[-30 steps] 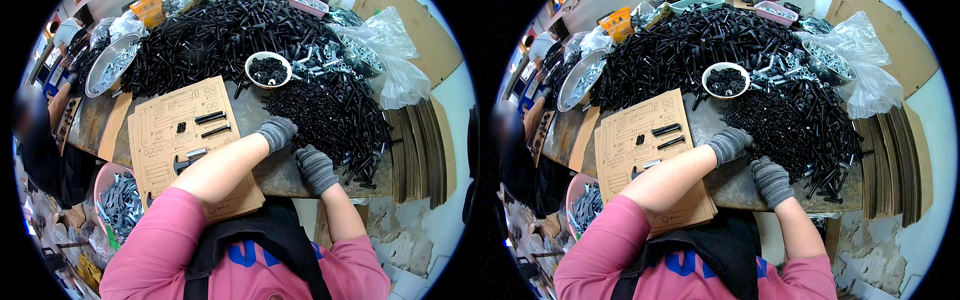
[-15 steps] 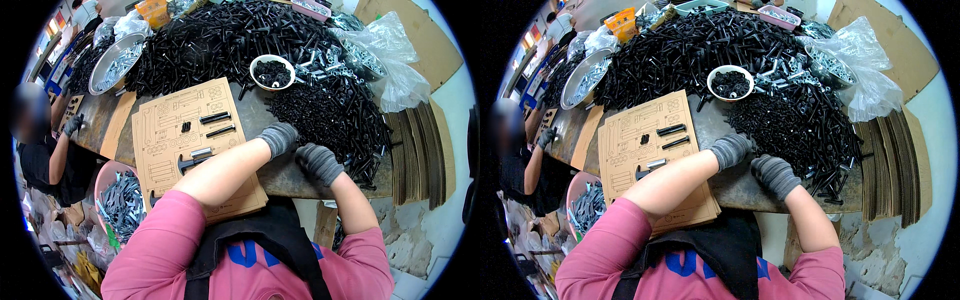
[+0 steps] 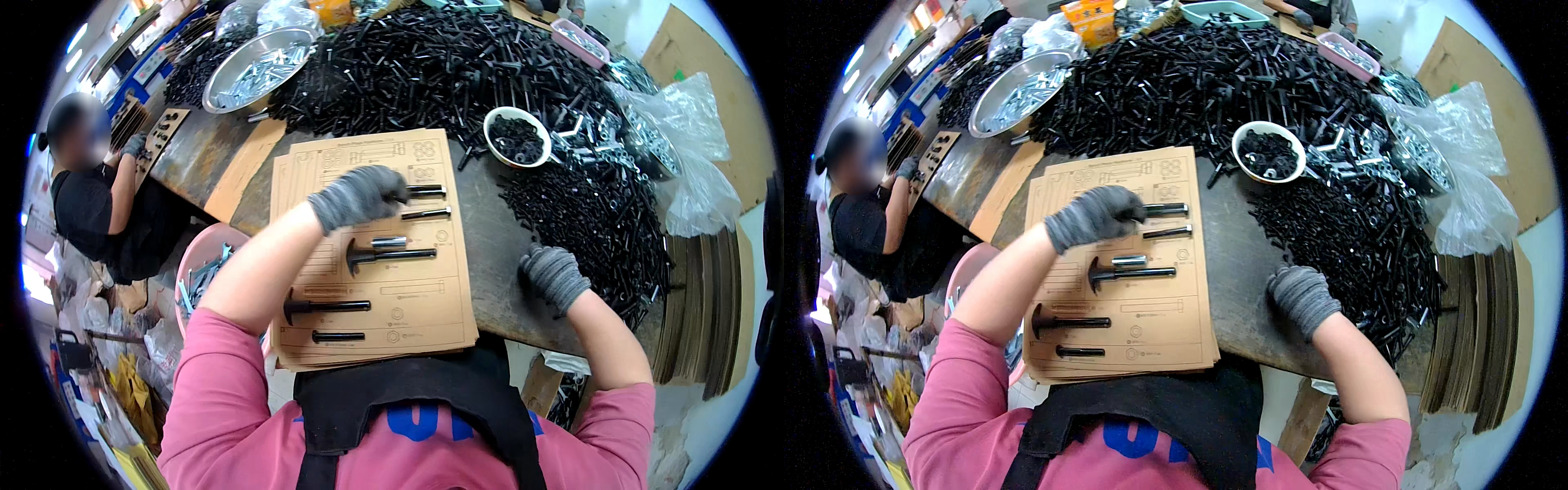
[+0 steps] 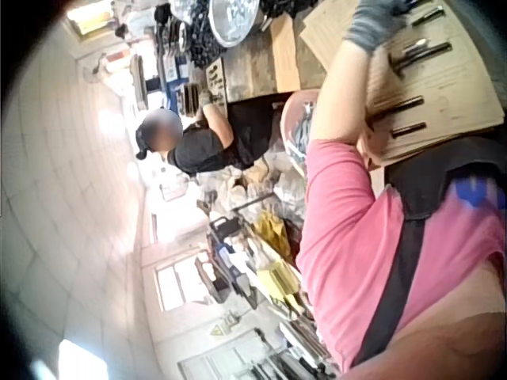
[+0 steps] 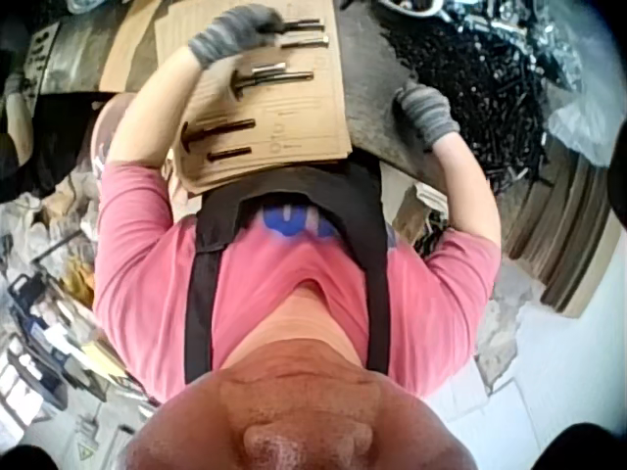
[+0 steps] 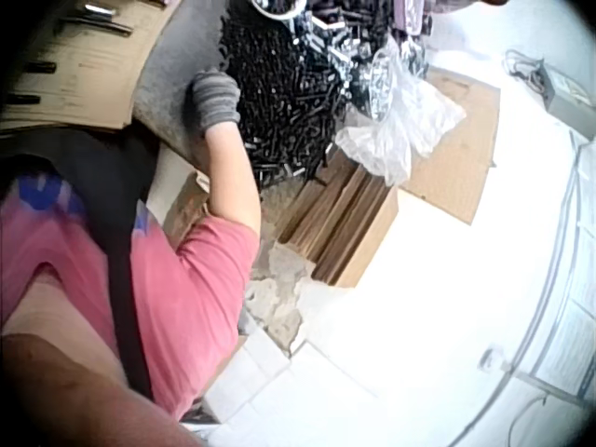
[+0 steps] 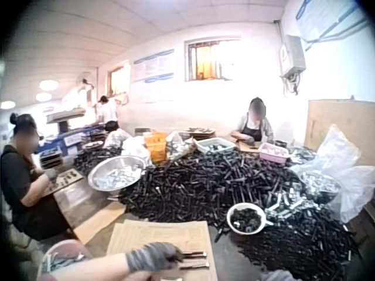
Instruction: The person assembles a tool kit by picking various metal tools and small parts from piles on a table and placing them into designated slots on a cardboard insert. The person repeats this process for multiple kits, handling hammers, wrenches, and other hardware components.
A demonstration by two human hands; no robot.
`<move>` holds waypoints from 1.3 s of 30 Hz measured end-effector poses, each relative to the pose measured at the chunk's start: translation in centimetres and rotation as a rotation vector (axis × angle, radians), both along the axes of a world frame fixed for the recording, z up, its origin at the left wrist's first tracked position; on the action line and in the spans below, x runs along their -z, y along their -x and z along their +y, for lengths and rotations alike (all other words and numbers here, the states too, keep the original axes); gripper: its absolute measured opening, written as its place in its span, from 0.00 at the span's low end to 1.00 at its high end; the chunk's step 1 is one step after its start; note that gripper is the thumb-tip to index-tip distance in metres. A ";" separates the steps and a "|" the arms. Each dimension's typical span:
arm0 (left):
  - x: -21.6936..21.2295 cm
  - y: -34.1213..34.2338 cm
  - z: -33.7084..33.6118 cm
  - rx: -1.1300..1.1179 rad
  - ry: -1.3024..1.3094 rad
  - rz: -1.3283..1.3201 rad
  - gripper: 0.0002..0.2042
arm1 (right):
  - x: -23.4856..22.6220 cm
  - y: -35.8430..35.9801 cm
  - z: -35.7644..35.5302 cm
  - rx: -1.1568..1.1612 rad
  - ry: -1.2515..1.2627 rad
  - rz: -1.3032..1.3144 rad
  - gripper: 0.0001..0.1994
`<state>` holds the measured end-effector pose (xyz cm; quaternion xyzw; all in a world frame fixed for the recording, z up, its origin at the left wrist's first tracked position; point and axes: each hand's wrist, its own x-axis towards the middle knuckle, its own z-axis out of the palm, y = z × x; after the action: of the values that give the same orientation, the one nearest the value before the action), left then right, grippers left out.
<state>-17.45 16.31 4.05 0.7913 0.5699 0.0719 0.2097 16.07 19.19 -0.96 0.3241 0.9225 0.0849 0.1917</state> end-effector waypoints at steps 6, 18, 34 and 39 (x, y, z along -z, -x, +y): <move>0.9 10.0 -1.3 -0.019 0.172 0.282 0.12 | -2.5 2.8 2.0 -0.016 0.107 0.288 0.07; -1.1 7.6 -5.6 -0.121 -0.201 -0.337 0.19 | -5.3 21.4 1.2 0.076 0.717 0.697 0.11; 4.2 10.7 -7.9 -0.523 -0.165 -0.029 0.11 | -2.1 30.6 1.1 -0.303 0.227 0.360 0.11; 3.5 9.1 -6.9 -0.606 -0.042 -0.123 0.17 | -1.2 31.4 1.6 -0.176 0.204 0.366 0.09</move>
<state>-26.57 9.40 0.51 0.5838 0.7643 0.1910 0.1963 -15.31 20.78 0.24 0.2311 0.9705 -0.0526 0.0446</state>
